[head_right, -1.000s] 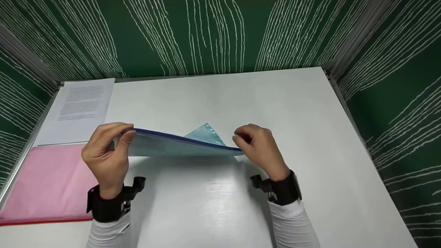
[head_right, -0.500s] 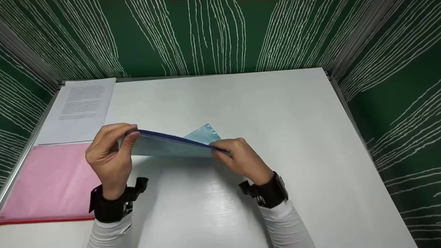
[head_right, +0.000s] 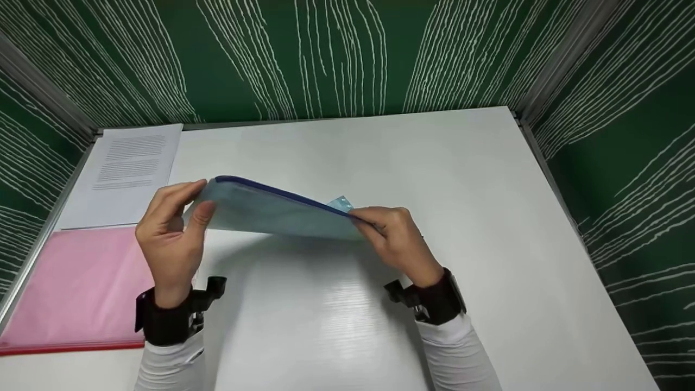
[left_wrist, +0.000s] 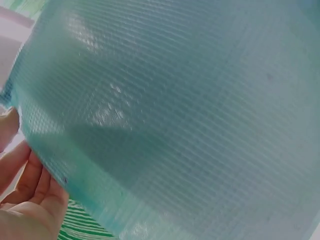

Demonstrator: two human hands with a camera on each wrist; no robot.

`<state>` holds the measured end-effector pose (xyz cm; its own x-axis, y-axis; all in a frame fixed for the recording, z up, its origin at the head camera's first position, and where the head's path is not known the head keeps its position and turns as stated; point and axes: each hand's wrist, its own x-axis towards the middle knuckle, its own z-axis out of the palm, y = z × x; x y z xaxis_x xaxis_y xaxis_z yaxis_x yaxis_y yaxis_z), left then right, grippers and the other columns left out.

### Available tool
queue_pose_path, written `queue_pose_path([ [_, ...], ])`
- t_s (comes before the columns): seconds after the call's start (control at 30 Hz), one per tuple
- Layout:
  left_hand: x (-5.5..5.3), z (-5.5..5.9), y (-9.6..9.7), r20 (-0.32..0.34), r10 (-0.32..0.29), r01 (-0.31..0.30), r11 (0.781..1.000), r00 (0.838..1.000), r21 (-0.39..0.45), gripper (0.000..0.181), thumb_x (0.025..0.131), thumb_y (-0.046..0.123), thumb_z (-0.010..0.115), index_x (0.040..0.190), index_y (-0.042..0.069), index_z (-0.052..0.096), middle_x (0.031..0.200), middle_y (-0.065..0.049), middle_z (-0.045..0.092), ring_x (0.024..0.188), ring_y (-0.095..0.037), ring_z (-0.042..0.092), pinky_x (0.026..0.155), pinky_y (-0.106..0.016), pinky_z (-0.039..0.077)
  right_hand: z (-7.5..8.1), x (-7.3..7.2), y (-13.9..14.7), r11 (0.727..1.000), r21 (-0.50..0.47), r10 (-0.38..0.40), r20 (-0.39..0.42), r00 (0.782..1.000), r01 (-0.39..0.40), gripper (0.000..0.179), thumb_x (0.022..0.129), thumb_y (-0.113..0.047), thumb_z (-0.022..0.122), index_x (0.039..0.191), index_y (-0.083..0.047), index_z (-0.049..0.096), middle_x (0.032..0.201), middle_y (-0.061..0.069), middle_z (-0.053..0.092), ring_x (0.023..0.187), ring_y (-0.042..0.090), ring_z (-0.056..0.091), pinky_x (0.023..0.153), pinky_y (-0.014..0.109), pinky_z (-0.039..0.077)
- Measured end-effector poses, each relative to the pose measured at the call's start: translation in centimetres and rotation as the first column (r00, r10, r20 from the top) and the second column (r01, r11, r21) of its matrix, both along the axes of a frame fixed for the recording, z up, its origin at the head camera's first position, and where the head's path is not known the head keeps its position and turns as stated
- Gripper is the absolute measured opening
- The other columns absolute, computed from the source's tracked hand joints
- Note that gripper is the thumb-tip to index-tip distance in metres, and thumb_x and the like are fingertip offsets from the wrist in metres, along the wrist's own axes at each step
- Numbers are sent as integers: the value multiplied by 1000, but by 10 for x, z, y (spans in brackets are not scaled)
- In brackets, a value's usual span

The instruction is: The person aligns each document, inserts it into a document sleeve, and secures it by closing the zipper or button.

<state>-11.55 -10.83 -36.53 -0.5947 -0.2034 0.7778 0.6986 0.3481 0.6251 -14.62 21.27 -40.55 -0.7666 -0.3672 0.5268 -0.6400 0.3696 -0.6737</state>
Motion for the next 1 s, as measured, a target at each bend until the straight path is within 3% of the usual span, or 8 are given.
queue_pose_path([
  [0.17,2,0,1,0,-33,33,999,999,-15,21,82,-11,81,101,-3,78,94,-13,71,89,-21,70,85,-27,55,0,-2,5,999,-21,-27,13,1000,27,22,87,20,68,103,7,77,93,17,77,84,-3,65,74,10,49],
  [0.37,5,0,9,-67,-104,102,994,992,-29,17,83,-13,78,95,-2,77,89,-13,68,82,-22,67,79,-26,54,0,-4,7,994,34,-106,-23,994,106,20,90,14,70,104,3,78,102,13,70,96,5,59,82,12,42],
  [0.5,8,0,16,-112,-149,143,988,982,-61,16,85,-13,76,96,-1,76,88,-13,66,77,-21,64,73,-26,52,0,-2,7,969,105,-215,-93,972,224,18,88,11,74,102,2,80,86,9,52,85,12,40,75,23,30],
  [0.57,9,1,20,-128,-175,166,983,976,-78,17,85,-13,76,97,0,76,89,-13,66,76,-21,63,71,-26,52,1,0,6,951,116,-276,-97,956,287,17,88,9,76,101,0,81,78,5,50,77,12,39,70,21,29],
  [0.63,11,1,22,-134,-202,189,976,970,-107,18,84,-13,76,97,0,76,89,-12,66,76,-21,64,70,-27,52,3,1,6,944,98,-311,-45,949,314,17,90,8,74,103,-1,81,72,2,57,68,9,47,62,16,33],
  [0.73,14,2,25,-118,-243,225,963,963,-147,20,83,-13,78,98,0,76,90,-11,66,77,-20,65,69,-28,54,6,1,8,950,35,-313,89,945,311,18,95,6,69,107,-3,81,75,7,72,62,3,62,60,11,45],
  [0.87,20,5,28,-64,-300,280,936,952,-213,17,84,-9,79,97,2,76,90,-9,67,78,-17,65,70,-29,56,9,-1,13,956,-50,-268,251,930,289,22,102,2,59,116,0,77,93,18,77,74,4,74,71,17,57],
  [1.0,25,7,28,7,-360,346,891,933,-294,14,87,-6,78,97,3,75,91,-7,67,80,-17,65,72,-27,56,12,0,19,946,-174,-190,390,901,274,32,107,-1,45,126,6,69,112,21,73,88,13,77,81,28,60],
])
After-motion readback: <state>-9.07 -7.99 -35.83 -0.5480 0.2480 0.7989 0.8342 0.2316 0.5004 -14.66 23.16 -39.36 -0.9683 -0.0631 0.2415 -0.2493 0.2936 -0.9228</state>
